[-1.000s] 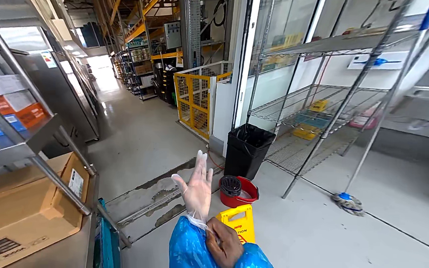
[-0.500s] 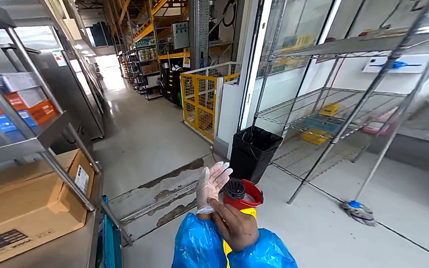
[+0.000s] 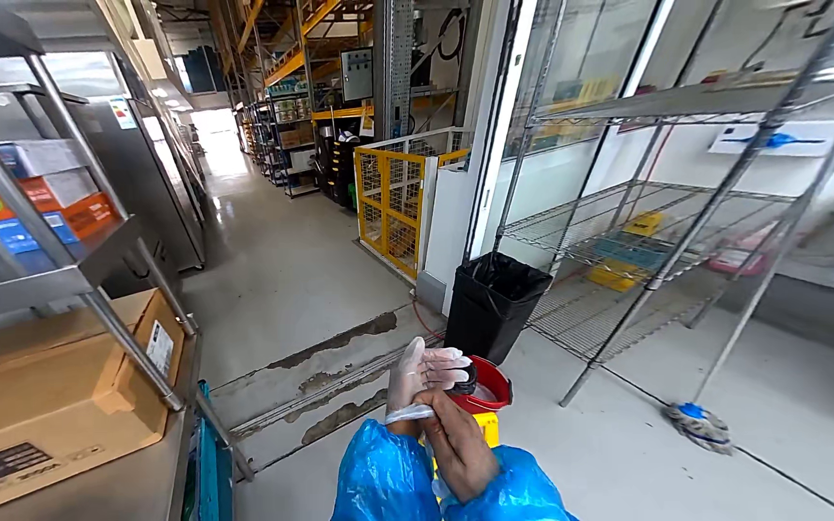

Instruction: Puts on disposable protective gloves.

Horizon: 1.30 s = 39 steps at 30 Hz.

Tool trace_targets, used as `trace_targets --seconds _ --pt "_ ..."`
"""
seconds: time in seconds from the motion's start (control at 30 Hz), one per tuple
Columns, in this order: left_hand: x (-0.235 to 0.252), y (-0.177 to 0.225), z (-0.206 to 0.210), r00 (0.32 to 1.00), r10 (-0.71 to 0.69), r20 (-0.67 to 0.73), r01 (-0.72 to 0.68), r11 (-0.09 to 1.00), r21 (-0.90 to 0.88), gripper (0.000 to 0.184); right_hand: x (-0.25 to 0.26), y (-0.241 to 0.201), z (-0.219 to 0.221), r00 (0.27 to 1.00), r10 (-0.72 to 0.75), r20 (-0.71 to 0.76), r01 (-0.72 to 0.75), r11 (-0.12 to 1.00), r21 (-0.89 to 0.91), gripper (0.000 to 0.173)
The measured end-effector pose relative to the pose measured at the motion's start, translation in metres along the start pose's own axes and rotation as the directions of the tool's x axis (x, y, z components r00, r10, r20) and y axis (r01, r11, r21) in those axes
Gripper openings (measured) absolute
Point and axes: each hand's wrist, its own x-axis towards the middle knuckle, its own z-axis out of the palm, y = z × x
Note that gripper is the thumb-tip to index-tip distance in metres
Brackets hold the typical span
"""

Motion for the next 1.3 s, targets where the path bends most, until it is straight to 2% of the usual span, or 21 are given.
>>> trace_targets --seconds 0.03,0.1,0.17,0.23,0.3,0.37,0.43,0.5,0.53,0.6,0.67,0.7,0.77,0.8,0.87,0.93,1.0,1.07,1.1,1.17,1.3 --pt "-0.001 0.000 -0.002 1.000 -0.010 0.013 0.009 1.000 0.019 0.077 -0.002 0.000 0.000 1.000 -0.003 0.029 0.002 1.000 0.006 0.039" --pt "-0.001 -0.006 -0.011 0.991 0.012 0.135 -0.027 0.994 0.108 0.093 -0.006 -0.001 0.003 0.997 -0.015 0.071 0.017 1.000 -0.023 0.037" --pt "-0.001 -0.014 -0.020 0.976 0.005 0.216 -0.066 0.959 0.275 0.102 -0.012 -0.003 0.005 0.995 -0.009 0.101 0.017 0.997 -0.079 0.033" --pt "0.001 -0.026 -0.026 0.986 0.072 0.148 -0.123 0.921 0.370 0.094 -0.018 -0.005 0.004 0.991 0.012 0.134 0.005 0.992 -0.122 0.031" --pt "0.003 -0.035 -0.030 0.973 0.200 0.117 -0.231 0.889 0.395 0.084 -0.021 -0.005 0.004 0.990 0.018 0.141 0.002 0.990 -0.141 0.030" --pt "0.003 -0.041 -0.031 0.961 0.260 0.092 -0.274 0.860 0.430 0.081 -0.026 -0.005 0.005 0.991 0.028 0.134 -0.003 0.983 -0.183 0.030" --pt "0.002 -0.045 -0.030 0.945 0.327 0.025 -0.313 0.878 0.362 0.075 -0.030 -0.006 0.006 0.989 0.030 0.147 0.003 0.976 -0.220 0.028" --pt "0.002 -0.046 -0.025 0.906 0.400 -0.138 -0.367 0.906 0.212 0.061 -0.031 -0.006 0.004 0.986 0.021 0.167 0.015 0.977 -0.213 0.029" --pt "0.002 -0.043 -0.020 0.894 0.396 -0.212 -0.366 0.916 0.168 0.061 -0.031 -0.005 0.003 0.987 0.007 0.159 0.027 0.978 -0.207 0.029" --pt "0.001 -0.036 -0.015 0.869 0.398 -0.295 -0.346 0.913 0.214 0.070 -0.033 -0.003 0.004 0.994 -0.023 0.105 0.045 0.976 -0.211 0.030" --pt "0.001 -0.021 -0.015 0.865 0.391 -0.314 -0.291 0.902 0.320 0.068 -0.037 -0.001 0.003 0.997 -0.028 0.074 0.042 0.980 -0.195 0.029" --pt "-0.001 -0.013 -0.015 0.866 0.392 -0.310 -0.279 0.894 0.351 0.061 -0.041 0.000 0.000 0.998 -0.018 0.067 0.029 0.986 -0.167 0.027" --pt "-0.006 -0.003 -0.019 0.878 0.426 -0.218 -0.310 0.853 0.419 0.043 -0.044 0.008 -0.009 0.999 0.029 0.026 -0.028 0.999 -0.035 0.031" --pt "-0.011 0.000 -0.021 0.892 0.426 -0.149 -0.322 0.832 0.451 0.042 -0.043 0.013 -0.016 0.996 0.090 -0.027 -0.088 0.993 0.077 0.034" --pt "-0.026 0.004 -0.021 0.943 0.334 -0.008 -0.287 0.822 0.492 0.048 -0.034 0.011 -0.031 0.925 0.357 -0.132 -0.292 0.888 0.355 0.029" --pt "-0.038 0.004 -0.019 0.967 0.184 0.177 -0.251 0.807 0.534 0.058 -0.015 0.002 -0.047 0.755 0.646 -0.115 -0.465 0.650 0.601 0.029" --pt "-0.050 0.000 -0.011 0.942 -0.045 0.334 -0.176 0.779 0.601 0.063 -0.008 0.001 -0.056 0.646 0.763 -0.024 -0.499 0.445 0.744 0.031" --pt "-0.060 -0.001 -0.001 0.934 -0.174 0.313 -0.077 0.756 0.649 0.064 -0.009 0.006 -0.058 0.612 0.790 0.021 -0.452 0.328 0.830 0.030" --pt "-0.063 -0.002 0.001 0.947 -0.192 0.259 -0.037 0.733 0.679 0.064 -0.011 0.007 -0.058 0.604 0.796 0.035 -0.429 0.288 0.856 0.030" --pt "-0.065 -0.002 0.003 0.947 -0.250 0.205 0.011 0.657 0.753 0.072 -0.013 0.007 -0.060 0.590 0.807 0.016 -0.425 0.293 0.856 0.028" --pt "-0.070 -0.006 0.006 0.922 -0.345 0.178 0.053 0.567 0.822 0.057 -0.014 0.002 -0.059 0.587 0.809 -0.039 -0.428 0.351 0.833 0.028"
